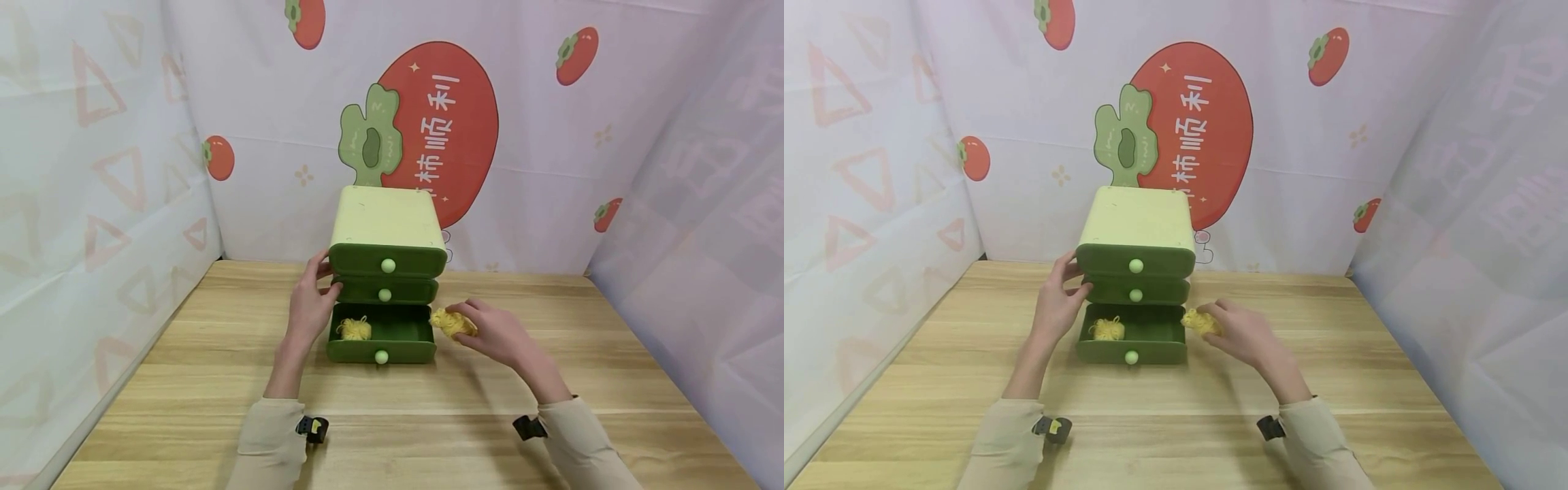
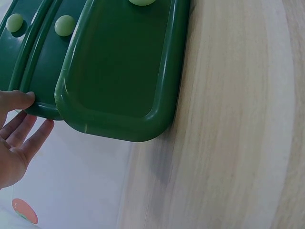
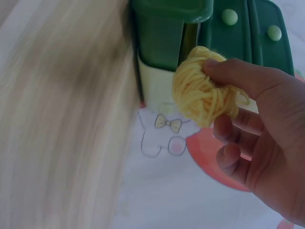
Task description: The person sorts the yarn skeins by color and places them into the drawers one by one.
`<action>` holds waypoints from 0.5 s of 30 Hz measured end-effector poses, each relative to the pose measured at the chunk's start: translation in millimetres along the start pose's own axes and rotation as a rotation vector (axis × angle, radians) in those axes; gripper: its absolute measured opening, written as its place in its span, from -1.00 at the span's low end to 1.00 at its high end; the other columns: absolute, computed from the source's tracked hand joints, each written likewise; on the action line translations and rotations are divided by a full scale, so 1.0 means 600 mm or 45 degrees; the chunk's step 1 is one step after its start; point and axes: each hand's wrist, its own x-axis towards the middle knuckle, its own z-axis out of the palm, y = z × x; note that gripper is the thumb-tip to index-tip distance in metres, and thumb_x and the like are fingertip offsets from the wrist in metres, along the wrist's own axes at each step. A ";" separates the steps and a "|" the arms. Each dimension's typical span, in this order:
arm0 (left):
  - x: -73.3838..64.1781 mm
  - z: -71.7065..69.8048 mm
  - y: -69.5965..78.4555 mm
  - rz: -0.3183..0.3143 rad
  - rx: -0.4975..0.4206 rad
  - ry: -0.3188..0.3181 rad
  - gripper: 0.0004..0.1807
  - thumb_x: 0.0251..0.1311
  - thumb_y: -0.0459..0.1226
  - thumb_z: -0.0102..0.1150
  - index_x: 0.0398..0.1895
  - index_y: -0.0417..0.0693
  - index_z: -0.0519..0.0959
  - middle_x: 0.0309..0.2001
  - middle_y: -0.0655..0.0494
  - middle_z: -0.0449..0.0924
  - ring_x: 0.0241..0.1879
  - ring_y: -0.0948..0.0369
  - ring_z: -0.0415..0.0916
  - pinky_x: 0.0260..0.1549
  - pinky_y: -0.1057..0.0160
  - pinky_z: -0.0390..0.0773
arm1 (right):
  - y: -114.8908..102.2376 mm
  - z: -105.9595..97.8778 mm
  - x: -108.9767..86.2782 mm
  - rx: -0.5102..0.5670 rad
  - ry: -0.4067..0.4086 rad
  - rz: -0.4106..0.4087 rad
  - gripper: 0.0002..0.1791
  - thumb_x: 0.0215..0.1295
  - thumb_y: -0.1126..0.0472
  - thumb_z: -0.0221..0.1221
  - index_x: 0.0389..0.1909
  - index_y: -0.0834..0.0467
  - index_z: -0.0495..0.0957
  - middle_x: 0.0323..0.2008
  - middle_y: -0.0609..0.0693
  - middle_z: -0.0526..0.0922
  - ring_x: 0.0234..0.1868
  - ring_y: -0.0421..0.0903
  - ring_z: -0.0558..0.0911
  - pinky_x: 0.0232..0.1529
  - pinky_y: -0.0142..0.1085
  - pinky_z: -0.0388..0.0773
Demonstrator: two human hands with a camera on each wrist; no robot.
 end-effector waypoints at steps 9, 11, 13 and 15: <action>0.000 0.001 0.001 0.004 0.001 -0.002 -0.26 0.26 -0.47 0.22 0.48 0.10 0.25 0.17 -0.08 0.54 0.21 0.01 0.50 -0.02 -0.02 0.67 | -0.039 0.007 0.037 -0.029 0.033 -0.101 -0.55 0.16 -0.01 0.40 0.09 -0.11 0.59 -0.16 -0.10 0.62 -0.53 -0.24 0.44 -0.60 -0.37 0.34; 0.000 0.001 0.000 0.000 0.000 -0.001 -0.26 0.26 -0.46 0.23 0.48 0.10 0.25 0.16 -0.07 0.54 0.21 0.01 0.50 -0.02 -0.02 0.67 | -0.047 0.010 0.045 -0.025 0.032 -0.111 -0.55 0.18 -0.02 0.39 0.10 -0.12 0.58 -0.11 -0.09 0.63 -0.53 -0.24 0.46 -0.61 -0.38 0.34; 0.000 0.001 0.000 -0.008 0.000 0.002 -0.26 0.26 -0.46 0.23 0.48 0.11 0.26 0.16 -0.06 0.54 0.21 0.02 0.50 -0.01 -0.01 0.67 | -0.054 0.014 0.052 -0.019 0.034 -0.122 -0.55 0.20 -0.03 0.38 0.11 -0.13 0.57 -0.05 -0.08 0.64 -0.53 -0.25 0.48 -0.61 -0.39 0.33; 0.000 0.002 0.000 -0.012 0.001 0.001 -0.26 0.26 -0.46 0.23 0.48 0.11 0.25 0.16 -0.06 0.53 0.22 0.02 0.50 -0.01 0.00 0.67 | -0.060 0.019 0.058 -0.017 0.041 -0.135 -0.55 0.21 -0.04 0.38 0.12 -0.14 0.57 -0.04 -0.09 0.64 -0.54 -0.24 0.49 -0.61 -0.40 0.31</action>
